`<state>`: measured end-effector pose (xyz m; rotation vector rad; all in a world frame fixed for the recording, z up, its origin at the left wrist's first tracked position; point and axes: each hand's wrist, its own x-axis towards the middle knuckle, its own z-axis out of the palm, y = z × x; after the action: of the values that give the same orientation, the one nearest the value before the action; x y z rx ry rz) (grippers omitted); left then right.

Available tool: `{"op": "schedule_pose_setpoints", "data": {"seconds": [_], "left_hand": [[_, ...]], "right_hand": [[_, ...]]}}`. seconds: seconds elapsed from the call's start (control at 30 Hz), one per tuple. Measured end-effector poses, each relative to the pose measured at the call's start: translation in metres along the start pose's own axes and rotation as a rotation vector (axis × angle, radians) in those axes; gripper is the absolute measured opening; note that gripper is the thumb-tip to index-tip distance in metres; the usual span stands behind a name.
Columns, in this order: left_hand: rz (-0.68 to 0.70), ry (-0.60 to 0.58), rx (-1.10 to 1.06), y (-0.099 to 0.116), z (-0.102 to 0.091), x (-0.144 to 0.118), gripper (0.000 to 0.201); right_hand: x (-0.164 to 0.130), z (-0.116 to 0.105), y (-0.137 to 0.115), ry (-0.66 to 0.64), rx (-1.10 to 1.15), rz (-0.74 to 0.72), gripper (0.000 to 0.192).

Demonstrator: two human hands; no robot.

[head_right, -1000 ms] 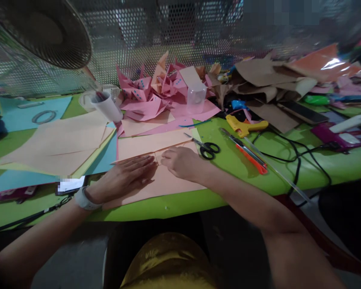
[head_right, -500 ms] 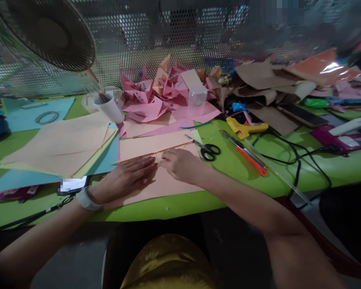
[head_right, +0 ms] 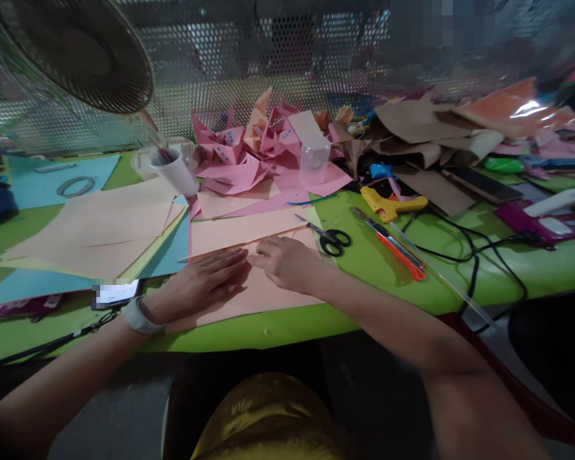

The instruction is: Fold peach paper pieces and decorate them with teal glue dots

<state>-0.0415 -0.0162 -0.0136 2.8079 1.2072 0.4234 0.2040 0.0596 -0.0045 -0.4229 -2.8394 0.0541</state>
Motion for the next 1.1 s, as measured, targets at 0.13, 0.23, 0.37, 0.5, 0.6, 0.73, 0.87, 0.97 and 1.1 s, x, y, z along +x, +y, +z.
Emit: {"op": "schedule_pose_setpoints", "data": {"seconds": [0.13,0.23,0.37,0.5,0.6,0.73,0.87,0.97,1.1], "left_hand": [[0.005,0.01,0.001,0.001,0.0,0.001,0.048],[-0.006,0.015,-0.01,0.001,-0.001,0.001,0.048],[-0.025,0.031,-0.058,0.002,-0.002,0.003,0.048],[-0.061,0.038,-0.089,0.002,-0.001,0.003,0.052],[-0.07,0.033,-0.088,0.001,0.0,0.002,0.054],[-0.045,0.009,-0.07,0.001,0.0,0.002,0.053],[-0.031,-0.019,-0.04,0.001,-0.001,0.002,0.054],[-0.012,-0.042,-0.023,-0.002,0.0,0.001,0.054],[0.003,-0.086,0.011,-0.005,0.001,-0.001,0.058]], "right_hand": [[0.0,0.001,0.0,0.013,-0.017,-0.005,0.033],[-0.001,0.002,0.0,0.018,-0.011,-0.003,0.031],[-0.001,0.002,0.0,0.02,0.0,-0.001,0.03],[-0.001,0.001,-0.001,0.011,-0.013,-0.008,0.029],[-0.001,0.0,0.0,0.016,0.002,-0.004,0.032],[-0.001,0.001,0.001,0.014,-0.015,-0.024,0.036],[-0.002,0.001,0.0,-0.015,-0.055,-0.033,0.033],[-0.002,-0.002,-0.004,-0.063,-0.104,-0.035,0.032],[-0.002,-0.005,-0.011,-0.11,-0.191,-0.051,0.031]]}}
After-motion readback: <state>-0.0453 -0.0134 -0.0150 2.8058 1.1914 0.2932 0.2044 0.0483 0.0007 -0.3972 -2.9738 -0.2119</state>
